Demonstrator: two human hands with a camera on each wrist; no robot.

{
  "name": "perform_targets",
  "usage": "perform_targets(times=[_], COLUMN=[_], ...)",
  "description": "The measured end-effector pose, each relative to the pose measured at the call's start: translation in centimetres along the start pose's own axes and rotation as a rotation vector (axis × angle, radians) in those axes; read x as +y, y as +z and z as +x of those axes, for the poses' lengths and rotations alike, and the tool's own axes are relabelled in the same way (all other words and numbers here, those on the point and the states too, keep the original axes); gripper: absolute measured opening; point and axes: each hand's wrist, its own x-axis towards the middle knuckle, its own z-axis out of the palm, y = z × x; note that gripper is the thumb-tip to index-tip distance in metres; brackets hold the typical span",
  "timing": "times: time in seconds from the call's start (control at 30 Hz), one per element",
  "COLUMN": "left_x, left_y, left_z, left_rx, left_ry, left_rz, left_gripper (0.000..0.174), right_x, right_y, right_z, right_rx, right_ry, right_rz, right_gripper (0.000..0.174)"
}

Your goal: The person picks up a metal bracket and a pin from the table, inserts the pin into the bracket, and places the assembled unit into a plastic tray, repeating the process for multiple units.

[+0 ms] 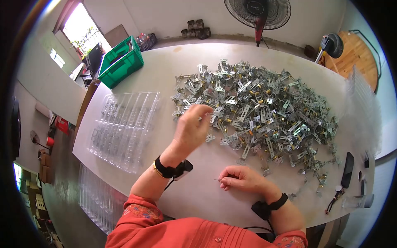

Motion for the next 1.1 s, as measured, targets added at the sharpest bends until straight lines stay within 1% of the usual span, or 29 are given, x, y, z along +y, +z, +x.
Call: perform_targets(times=[0.07, 0.1, 0.13, 0.2, 0.23, 0.3, 0.43, 0.5, 0.53, 0.6, 0.63, 0.7, 0.8, 0.87, 0.93, 1.0, 1.1], left_x=[-2.7, -4.1, -5.2, -7.1, -7.9, -9.4, -11.9, -12.6, -13.0, -12.8, -13.0, -13.4, -12.5, -11.0, -10.5, -10.4, -8.7], left_y=[-0.6, -1.2, -1.6, -2.1, -2.2, -2.2, -1.7, -1.5, -1.4, -1.7, -1.7, -1.8, -2.2, -2.6, -2.6, -2.7, -3.2], left_z=[1.0, 1.4, 1.7, 2.2, 2.3, 2.5, 2.8, 3.0, 3.0, 3.1, 3.0, 3.0, 2.9, 3.0, 3.0, 3.1, 3.1], left_rx=[0.148, 0.17, 0.174, 0.239, 0.242, 0.275, 0.26, 0.172, 0.171, 0.1, 0.098, 0.155, 0.172, 0.163, 0.154, 0.22, 0.238], left_ry=[-0.058, -0.109, -0.11, -0.238, -0.238, -0.242, -0.279, -0.342, -0.34, -0.378, -0.377, -0.328, -0.273, -0.303, -0.33, -0.191, -0.193], left_rz=[0.016, 0.07, 0.069, 0.183, 0.181, 0.31, 0.389, 0.283, 0.281, 0.207, 0.207, 0.09, 0.111, 0.074, 0.035, 0.086, 0.027], left_gripper=[0.011, 0.013, 0.013, 0.021, 0.021, 0.03, 0.035, 0.035, 0.035, 0.033, 0.033, 0.028, 0.023, 0.022, 0.021, 0.021, 0.021], right_x=[0.1, 0.0, -0.1, -0.5, -0.8, -1.2, -1.3, -1.2, -1.1, -1.1, -1.2, -1.1, -1.2, -1.6, -1.5, -1.4, -1.2], right_y=[0.0, 0.0, -0.1, 0.0, 0.1, 0.3, 0.3, 0.2, 0.2, 0.3, 0.4, 0.4, 0.4, 0.3, 0.4, 0.4, 0.3], right_z=[0.0, -0.1, 0.0, 0.0, -0.1, -0.1, -0.1, -0.1, -0.1, -0.1, -0.1, -0.2, -0.2, -0.2, -0.2, -0.2, -0.3], right_rx=[-0.017, -0.016, -0.014, -0.012, -0.003, 0.009, 0.024, 0.029, 0.025, 0.023, 0.029, 0.038, 0.043, 0.02, 0.029, 0.039, 0.03], right_ry=[-0.009, -0.008, 0.009, 0.026, 0.034, 0.042, 0.04, 0.039, 0.038, 0.036, 0.042, 0.048, 0.048, 0.072, 0.055, 0.038, 0.033], right_rz=[0.018, 0.017, -0.003, -0.025, -0.025, -0.03, -0.089, -0.098, -0.081, -0.064, -0.052, -0.037, -0.048, -0.075, -0.08, -0.084, -0.092], right_gripper=[0.018, 0.018, 0.017, 0.017, 0.017, 0.018, 0.019, 0.019, 0.019, 0.019, 0.019, 0.019, 0.019, 0.019, 0.019, 0.02, 0.02])
